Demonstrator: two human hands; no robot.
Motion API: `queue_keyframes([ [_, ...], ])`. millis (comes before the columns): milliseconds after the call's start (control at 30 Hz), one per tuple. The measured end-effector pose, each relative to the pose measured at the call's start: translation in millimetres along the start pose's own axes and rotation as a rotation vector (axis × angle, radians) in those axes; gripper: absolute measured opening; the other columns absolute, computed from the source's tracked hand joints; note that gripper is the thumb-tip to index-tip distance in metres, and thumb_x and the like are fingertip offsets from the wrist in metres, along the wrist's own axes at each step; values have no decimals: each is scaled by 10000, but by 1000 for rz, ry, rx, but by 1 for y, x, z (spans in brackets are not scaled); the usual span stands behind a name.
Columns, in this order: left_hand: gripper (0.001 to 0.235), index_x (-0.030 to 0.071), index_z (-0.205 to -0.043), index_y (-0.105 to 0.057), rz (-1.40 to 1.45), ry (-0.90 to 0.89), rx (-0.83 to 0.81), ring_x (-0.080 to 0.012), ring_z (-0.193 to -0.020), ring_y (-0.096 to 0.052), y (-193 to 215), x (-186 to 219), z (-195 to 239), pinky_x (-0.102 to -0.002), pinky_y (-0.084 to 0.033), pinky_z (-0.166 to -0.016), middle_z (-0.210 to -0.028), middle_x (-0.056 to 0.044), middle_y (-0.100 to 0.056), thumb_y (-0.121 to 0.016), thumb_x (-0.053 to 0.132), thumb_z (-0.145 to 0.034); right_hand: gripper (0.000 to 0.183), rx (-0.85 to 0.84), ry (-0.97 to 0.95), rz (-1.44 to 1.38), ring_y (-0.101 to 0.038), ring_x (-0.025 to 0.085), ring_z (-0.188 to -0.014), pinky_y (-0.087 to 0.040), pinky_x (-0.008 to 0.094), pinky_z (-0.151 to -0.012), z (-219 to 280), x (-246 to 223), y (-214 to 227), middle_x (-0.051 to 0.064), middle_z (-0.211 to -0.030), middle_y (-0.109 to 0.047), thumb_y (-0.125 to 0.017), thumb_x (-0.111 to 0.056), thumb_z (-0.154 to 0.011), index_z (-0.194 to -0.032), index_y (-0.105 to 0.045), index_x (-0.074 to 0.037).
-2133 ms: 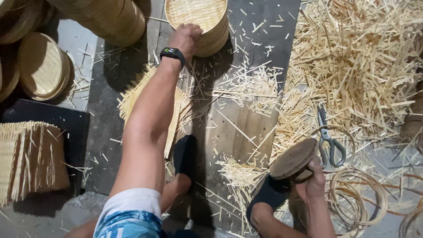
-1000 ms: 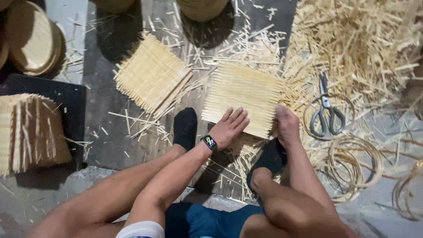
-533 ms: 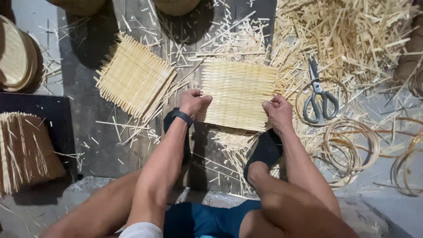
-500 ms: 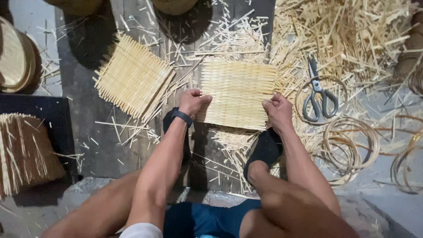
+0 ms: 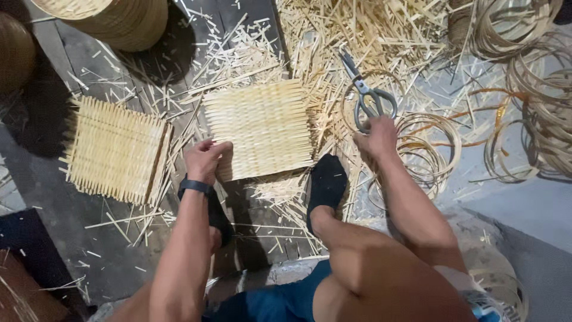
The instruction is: The person repeatedly places a circular bamboo frame over a square woven mat, trims the excess mat with shears, and stacks the finished circular bases. The process is repeated multiple times using the same tools and materials.
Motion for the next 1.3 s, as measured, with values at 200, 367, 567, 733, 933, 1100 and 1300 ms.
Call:
queue_keyframes([
  [200, 740, -35, -1343, -548, -87, -372, 305, -197, -943, -617, 14, 41, 25, -309, -543, -778, -1105, -104, -638, -922, 257, -775, 81, -105, 37, -26, -677, 341, -851, -557, 459, -805, 4, 4, 40, 138, -885, -693, -749, -71, -866, -931, -705, -91],
  [367, 451, 17, -1292, -670, -327, -672, 330, -211, -1039, -674, -11, 93, 70, -372, -567, -917, -1180, -110, -707, -798, 294, -960, 125, -36, -99, -507, -733, 271, -888, -603, 381, -814, -29, -47, 120, 143, -996, -711, -673, -31, -960, -1082, -644, -29],
  [567, 575, 33, -1131, -672, 430, 79, -437, -247, -965, -716, -125, 137, 148, -365, -606, -832, -1063, -163, -742, -536, 548, -915, 136, -421, -69, -1424, -730, 288, -1064, -623, 470, -980, -62, -138, 226, 139, -1086, -704, -635, -78, -1047, -1138, -541, -43],
  [733, 399, 15, -1159, -671, 1109, -242, -597, -59, -567, -382, -106, 168, 169, -232, -333, -508, -667, 66, -438, -632, 396, -1045, 308, -726, -25, -1422, -703, 288, -1067, -567, 472, -1007, -67, -183, 267, 158, -1090, -710, -676, -174, -943, -1170, -528, -27],
  [933, 264, 10, -988, -672, 962, -179, -597, -74, -545, -371, -59, 171, 171, -245, -270, -468, -640, 37, -449, -656, 273, -990, 451, -551, -348, -1227, -520, 153, -610, -528, 354, -602, -91, -214, 262, 38, -739, -554, -595, -449, -1036, -909, -634, -17],
  [1100, 387, 164, -642, -525, 924, -24, -611, -63, -397, -304, -40, 169, 159, -231, -224, -346, -470, 79, -353, -737, 286, -941, 431, -603, -330, -1407, -301, 78, -485, -271, 258, -398, -86, -232, 216, -50, -586, -342, -650, -419, -1036, -742, -479, -154],
  [1300, 358, 174, -666, -534, 934, -58, -474, -52, -405, -304, -27, 170, 150, -218, -213, -349, -486, 85, -360, -759, 253, -933, 441, -558, -335, -1536, -350, 85, -505, -284, 255, -427, -75, -229, 176, -39, -615, -390, -654, -426, -1057, -768, -506, -127],
])
Point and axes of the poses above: each hand's wrist, its own z-axis away from the middle knuckle, its own y-axis out of the back of the hand, x = y × z, the point moved 1 cm from there along -z, towards the middle knuckle
